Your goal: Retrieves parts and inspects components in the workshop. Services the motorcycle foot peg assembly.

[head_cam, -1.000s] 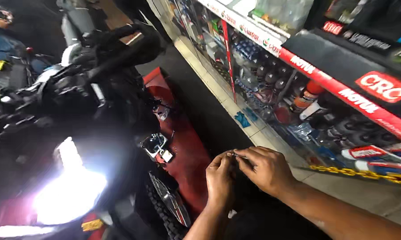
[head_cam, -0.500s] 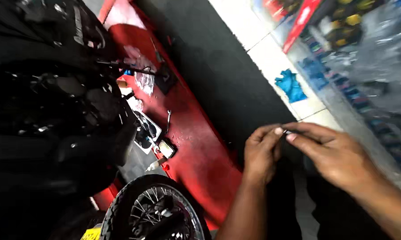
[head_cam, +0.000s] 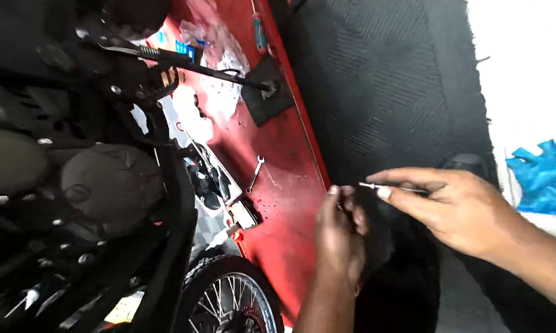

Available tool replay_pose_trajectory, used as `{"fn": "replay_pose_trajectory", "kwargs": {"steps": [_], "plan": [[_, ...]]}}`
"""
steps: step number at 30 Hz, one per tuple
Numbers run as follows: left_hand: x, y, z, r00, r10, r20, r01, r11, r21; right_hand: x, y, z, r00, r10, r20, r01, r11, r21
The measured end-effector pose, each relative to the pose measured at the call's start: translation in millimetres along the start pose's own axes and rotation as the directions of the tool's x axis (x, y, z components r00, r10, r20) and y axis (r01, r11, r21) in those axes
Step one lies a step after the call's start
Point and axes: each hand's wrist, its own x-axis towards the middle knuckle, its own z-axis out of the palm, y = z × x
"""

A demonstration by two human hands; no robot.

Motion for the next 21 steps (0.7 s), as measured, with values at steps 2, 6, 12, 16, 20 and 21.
{"fn": "replay_pose_trajectory", "kwargs": {"steps": [2,6,12,16,20,21], "plan": [[30.1,20.9,-18.4,0.994,0.054,-0.093,-0.067,0.986,-0.151,49.5,-4.1,21.1,0.993,-0.089,0.083,0.092,0.995,-0.029],[83.4,51.9,-61.6,0.942,0.193,-0.274,-0.262,0.934,-0.243,135.7,-13.2,77.1,0.948,-0.255,0.193,0.267,0.963,-0.039],[116.0,98.1,-124.9,0.788,0.478,-0.389,-0.539,0.84,-0.059,199.1,-28.7,180.2,0.91,-0.342,0.233,0.321,0.939,0.123],[131.0,124.3,-129.0,0.682,0.591,-0.431,-0.657,0.754,-0.007,229.8,-63.1,250.0,0.833,-0.46,0.306,0.394,0.883,0.254],[137.0,136.1,-148.6,0.578,0.606,-0.546,-0.721,0.692,0.004,239.6,-92.8,290.8,0.815,-0.49,0.311,0.438,0.87,0.225],[137.4,137.0,-153.0,0.562,0.591,-0.578,-0.722,0.692,0.004,241.1,-97.4,295.6,0.823,-0.477,0.31,0.431,0.878,0.207]]}}
